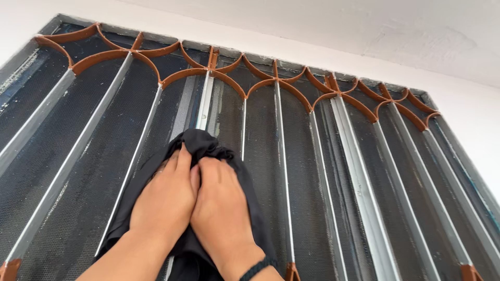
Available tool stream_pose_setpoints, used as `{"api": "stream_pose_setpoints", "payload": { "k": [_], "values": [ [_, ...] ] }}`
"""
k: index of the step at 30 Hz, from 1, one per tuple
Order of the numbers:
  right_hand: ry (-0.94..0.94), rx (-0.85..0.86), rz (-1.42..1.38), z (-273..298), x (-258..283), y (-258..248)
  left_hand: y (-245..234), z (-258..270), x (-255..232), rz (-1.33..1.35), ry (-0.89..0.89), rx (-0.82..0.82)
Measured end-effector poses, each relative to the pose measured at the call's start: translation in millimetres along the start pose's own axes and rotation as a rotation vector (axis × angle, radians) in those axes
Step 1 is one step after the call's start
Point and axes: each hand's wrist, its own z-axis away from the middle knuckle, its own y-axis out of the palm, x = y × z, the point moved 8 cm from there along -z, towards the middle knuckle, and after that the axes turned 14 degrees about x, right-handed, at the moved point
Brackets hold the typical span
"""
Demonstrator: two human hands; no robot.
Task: The person wipes down the metal window grills and the mesh screen using a black cloth, then rinses the cloth in a bucket of water and continues wiping the grills.
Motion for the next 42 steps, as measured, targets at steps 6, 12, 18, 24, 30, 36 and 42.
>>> {"api": "stream_pose_setpoints", "payload": {
  "k": [6,12,18,24,30,36,42],
  "values": [
    [-0.171,0.280,0.055,19,9,3,21,23,0,-0.154,0.015,0.096],
    [0.059,0.183,0.089,6,-15,3,24,20,1,-0.068,-0.022,0.136],
    [0.160,0.019,-0.071,-14,-25,-17,19,2,0,0.029,-0.162,0.140],
    [-0.030,0.033,-0.037,-47,-41,-3,19,-35,-8,-0.172,-0.147,0.040],
    [-0.158,0.061,0.148,-68,-56,15,14,-70,-9,-0.279,-0.119,0.017],
    [-0.096,0.053,0.199,-91,-73,23,8,-94,-11,-0.277,-0.108,0.024],
    [-0.098,0.040,0.264,-117,-85,23,4,-125,-9,-0.246,-0.137,0.065]
  ]
}}
